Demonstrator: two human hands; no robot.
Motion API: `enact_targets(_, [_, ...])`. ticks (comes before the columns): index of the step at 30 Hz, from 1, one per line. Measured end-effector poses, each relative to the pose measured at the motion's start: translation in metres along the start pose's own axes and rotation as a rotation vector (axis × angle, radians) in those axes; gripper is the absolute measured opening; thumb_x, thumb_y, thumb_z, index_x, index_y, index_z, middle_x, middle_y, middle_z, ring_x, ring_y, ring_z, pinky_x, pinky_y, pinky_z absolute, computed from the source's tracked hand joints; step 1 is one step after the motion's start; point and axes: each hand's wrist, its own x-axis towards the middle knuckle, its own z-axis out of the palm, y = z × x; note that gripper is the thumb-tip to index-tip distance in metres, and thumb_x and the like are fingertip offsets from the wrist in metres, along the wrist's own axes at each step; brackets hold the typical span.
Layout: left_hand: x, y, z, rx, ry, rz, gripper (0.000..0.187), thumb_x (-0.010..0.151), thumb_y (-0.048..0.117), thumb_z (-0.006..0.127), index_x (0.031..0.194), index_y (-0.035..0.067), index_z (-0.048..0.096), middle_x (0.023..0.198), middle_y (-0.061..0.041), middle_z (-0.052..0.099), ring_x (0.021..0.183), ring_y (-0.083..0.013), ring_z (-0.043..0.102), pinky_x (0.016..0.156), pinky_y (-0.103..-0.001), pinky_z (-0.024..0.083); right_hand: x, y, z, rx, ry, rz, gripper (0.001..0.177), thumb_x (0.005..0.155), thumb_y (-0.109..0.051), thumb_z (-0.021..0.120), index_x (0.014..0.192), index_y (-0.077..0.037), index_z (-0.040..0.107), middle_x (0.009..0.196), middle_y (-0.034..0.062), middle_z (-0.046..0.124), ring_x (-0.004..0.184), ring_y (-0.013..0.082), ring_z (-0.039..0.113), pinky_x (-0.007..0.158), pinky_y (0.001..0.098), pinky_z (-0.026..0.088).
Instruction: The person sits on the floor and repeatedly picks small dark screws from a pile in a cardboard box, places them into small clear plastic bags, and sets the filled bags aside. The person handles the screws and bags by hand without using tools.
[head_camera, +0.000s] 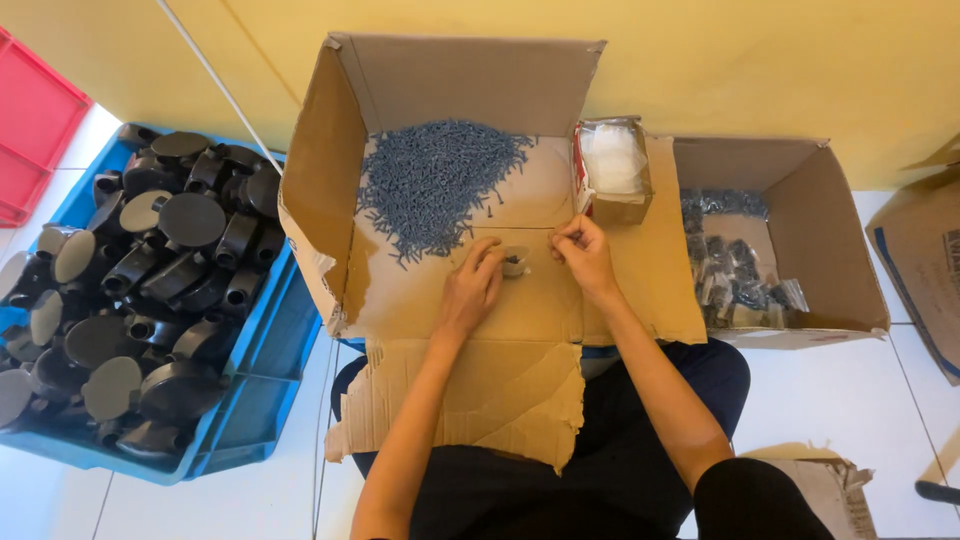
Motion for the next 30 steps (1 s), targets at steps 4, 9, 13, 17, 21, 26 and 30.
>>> enact_targets(4, [-0.003,-0.004,0.007,0.021,0.012,0.016,0.012,0.095,0.015,0.054,0.105,0.018,0.06,0.123,-0.002,0.06,0.086,-0.0293,0.072,0.066,-0.042,0.06,-0.002,-0.028,0.009,-0.064,-0.078,-0.047,0.016,0.08,0.005,0.07,0.089,-0.001,0.058,0.085,0.0146,0.068,0.063,0.0136,0.065,0.053,0.0236,0.053])
enact_targets(9, [-0.001,0.0,0.002,0.027,0.021,0.011,0.011,0.096,0.014,0.053,0.102,0.017,0.061,0.119,-0.004,0.062,0.08,-0.0322,0.072,0.061,-0.042,0.06,-0.007,-0.084,0.039,-0.422,-0.219,-0.269,0.021,0.083,-0.001,0.073,0.103,-0.008,0.077,0.087,0.01,0.071,0.081,0.0153,0.064,0.071,0.0275,0.052])
enact_targets(13, [0.002,0.0,0.001,0.043,0.022,0.015,0.012,0.096,0.014,0.053,0.103,0.018,0.062,0.12,-0.002,0.061,0.078,-0.0314,0.072,0.062,-0.042,0.06,-0.005,-0.079,0.043,-0.499,-0.217,-0.345,0.021,0.078,-0.006,0.077,0.099,-0.011,0.077,0.086,0.0063,0.072,0.081,0.0147,0.059,0.072,0.0271,0.047])
enact_targets(17, [0.0,0.003,-0.002,0.015,0.019,0.0,0.012,0.095,0.013,0.053,0.102,0.018,0.062,0.119,-0.002,0.062,0.077,-0.0321,0.072,0.061,-0.043,0.06,-0.014,-0.097,0.056,-0.642,-0.258,-0.432,0.021,0.076,-0.004,0.079,0.095,-0.013,0.076,0.085,0.0038,0.074,0.081,0.0172,0.064,0.072,0.0269,0.049])
enact_targets(21, [0.003,0.005,-0.004,0.018,0.022,-0.002,0.012,0.095,0.014,0.054,0.103,0.019,0.062,0.119,-0.002,0.062,0.078,-0.0313,0.072,0.061,-0.043,0.06,-0.015,-0.102,0.061,-0.765,-0.323,-0.566,0.02,0.076,-0.001,0.078,0.093,-0.012,0.076,0.088,0.0074,0.075,0.083,0.0253,0.067,0.077,0.0342,0.052])
enact_targets(26, [0.002,0.003,-0.003,0.018,0.026,0.0,0.012,0.095,0.014,0.053,0.102,0.019,0.061,0.119,-0.002,0.062,0.078,-0.0322,0.072,0.061,-0.043,0.06,-0.018,-0.112,0.067,-0.784,-0.39,-0.7,0.012,0.081,-0.004,0.075,0.09,-0.011,0.076,0.088,0.0069,0.075,0.079,0.0259,0.066,0.073,0.0332,0.051])
enact_targets(30, [0.0,-0.004,0.003,0.01,0.025,-0.01,0.012,0.095,0.014,0.053,0.102,0.019,0.062,0.119,-0.001,0.062,0.079,-0.0305,0.072,0.061,-0.041,0.06,-0.019,-0.116,0.062,-0.911,-0.372,-0.863,0.004,0.083,-0.013,0.075,0.087,-0.015,0.075,0.089,0.0013,0.074,0.081,0.0226,0.064,0.072,0.0323,0.048])
